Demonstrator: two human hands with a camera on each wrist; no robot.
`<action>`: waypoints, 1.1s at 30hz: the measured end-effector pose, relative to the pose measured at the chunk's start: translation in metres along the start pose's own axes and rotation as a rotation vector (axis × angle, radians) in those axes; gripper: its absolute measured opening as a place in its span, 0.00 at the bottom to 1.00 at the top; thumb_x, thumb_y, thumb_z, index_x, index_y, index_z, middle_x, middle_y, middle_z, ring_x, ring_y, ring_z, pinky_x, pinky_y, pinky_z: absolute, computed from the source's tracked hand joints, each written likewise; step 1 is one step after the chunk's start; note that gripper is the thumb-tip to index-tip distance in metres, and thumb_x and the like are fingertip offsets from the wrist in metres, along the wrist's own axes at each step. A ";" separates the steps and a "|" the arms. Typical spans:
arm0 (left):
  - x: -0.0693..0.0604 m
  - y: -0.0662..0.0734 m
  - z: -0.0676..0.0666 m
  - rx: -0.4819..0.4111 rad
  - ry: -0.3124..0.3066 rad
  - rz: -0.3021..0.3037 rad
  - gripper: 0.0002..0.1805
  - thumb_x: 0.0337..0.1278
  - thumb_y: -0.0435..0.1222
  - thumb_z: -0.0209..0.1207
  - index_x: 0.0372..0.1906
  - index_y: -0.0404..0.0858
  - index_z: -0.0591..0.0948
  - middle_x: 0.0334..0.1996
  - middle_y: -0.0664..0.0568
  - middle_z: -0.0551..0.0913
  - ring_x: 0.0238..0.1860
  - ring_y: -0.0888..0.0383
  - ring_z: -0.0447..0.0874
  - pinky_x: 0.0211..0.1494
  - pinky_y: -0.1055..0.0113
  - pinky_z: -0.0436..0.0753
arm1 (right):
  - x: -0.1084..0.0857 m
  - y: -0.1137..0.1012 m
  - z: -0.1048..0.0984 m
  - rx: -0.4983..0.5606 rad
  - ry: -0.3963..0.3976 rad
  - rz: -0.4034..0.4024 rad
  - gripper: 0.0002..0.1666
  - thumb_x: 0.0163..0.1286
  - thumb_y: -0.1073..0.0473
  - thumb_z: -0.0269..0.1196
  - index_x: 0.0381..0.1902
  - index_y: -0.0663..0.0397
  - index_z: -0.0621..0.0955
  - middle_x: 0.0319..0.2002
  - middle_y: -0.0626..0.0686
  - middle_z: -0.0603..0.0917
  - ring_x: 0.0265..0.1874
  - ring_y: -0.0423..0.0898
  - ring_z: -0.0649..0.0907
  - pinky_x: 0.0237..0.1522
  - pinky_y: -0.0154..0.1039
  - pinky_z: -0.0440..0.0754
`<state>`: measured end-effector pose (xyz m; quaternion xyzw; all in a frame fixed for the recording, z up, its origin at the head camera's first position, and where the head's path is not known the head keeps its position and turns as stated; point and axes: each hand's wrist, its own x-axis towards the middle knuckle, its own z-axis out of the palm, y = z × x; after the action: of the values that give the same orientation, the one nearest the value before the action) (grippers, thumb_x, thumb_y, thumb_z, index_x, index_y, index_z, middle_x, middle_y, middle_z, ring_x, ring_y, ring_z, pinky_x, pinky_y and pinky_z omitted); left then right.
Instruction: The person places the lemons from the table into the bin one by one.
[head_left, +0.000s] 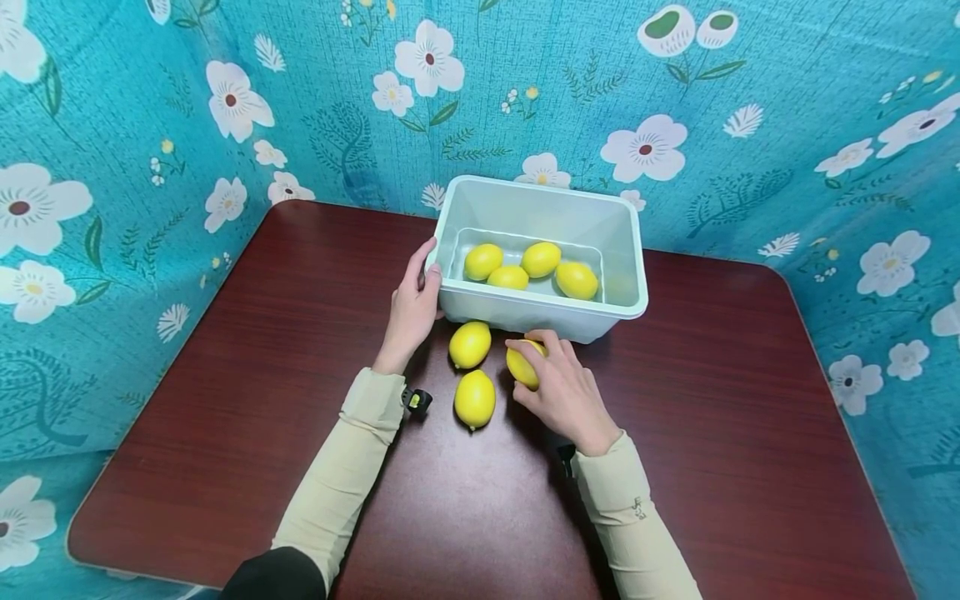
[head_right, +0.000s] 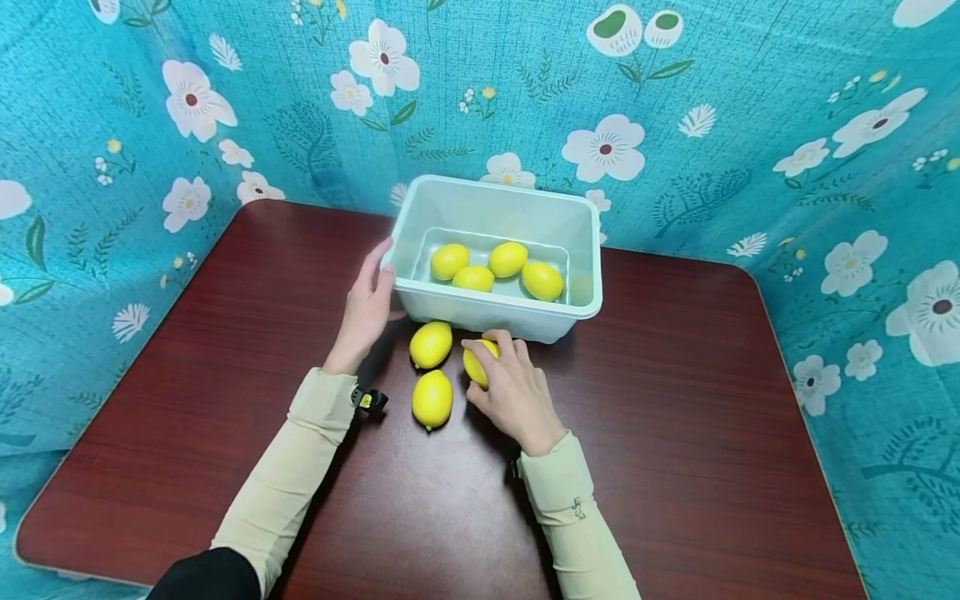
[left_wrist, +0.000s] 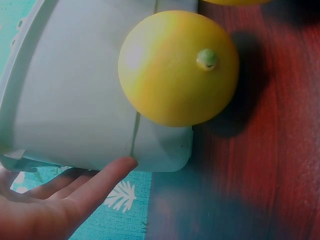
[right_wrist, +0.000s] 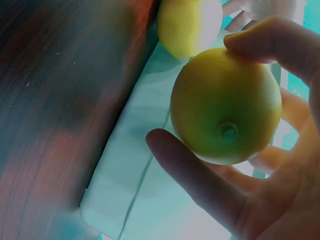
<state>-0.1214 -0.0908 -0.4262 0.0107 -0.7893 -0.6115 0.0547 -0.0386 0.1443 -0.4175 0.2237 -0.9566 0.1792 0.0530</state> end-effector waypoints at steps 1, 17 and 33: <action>0.000 0.000 0.000 0.000 0.000 -0.001 0.24 0.71 0.55 0.43 0.69 0.73 0.59 0.70 0.51 0.69 0.53 0.47 0.80 0.41 0.51 0.87 | 0.000 0.000 0.000 0.000 0.001 -0.001 0.32 0.57 0.55 0.64 0.62 0.38 0.75 0.58 0.51 0.71 0.47 0.53 0.73 0.23 0.43 0.74; 0.000 0.001 0.000 0.002 0.000 -0.003 0.24 0.71 0.54 0.42 0.70 0.73 0.59 0.70 0.52 0.68 0.53 0.47 0.79 0.42 0.49 0.86 | -0.001 -0.002 -0.003 0.000 0.025 -0.018 0.31 0.57 0.55 0.63 0.62 0.38 0.75 0.58 0.52 0.71 0.47 0.53 0.74 0.23 0.43 0.75; 0.000 0.000 0.001 0.007 0.003 0.000 0.24 0.71 0.54 0.43 0.70 0.72 0.59 0.70 0.51 0.68 0.53 0.47 0.79 0.42 0.48 0.86 | -0.002 -0.004 -0.008 0.011 0.060 -0.027 0.32 0.57 0.54 0.63 0.62 0.38 0.75 0.59 0.51 0.72 0.47 0.52 0.73 0.21 0.41 0.73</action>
<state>-0.1214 -0.0901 -0.4264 0.0117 -0.7915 -0.6085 0.0558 -0.0352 0.1448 -0.4095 0.2314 -0.9504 0.1906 0.0829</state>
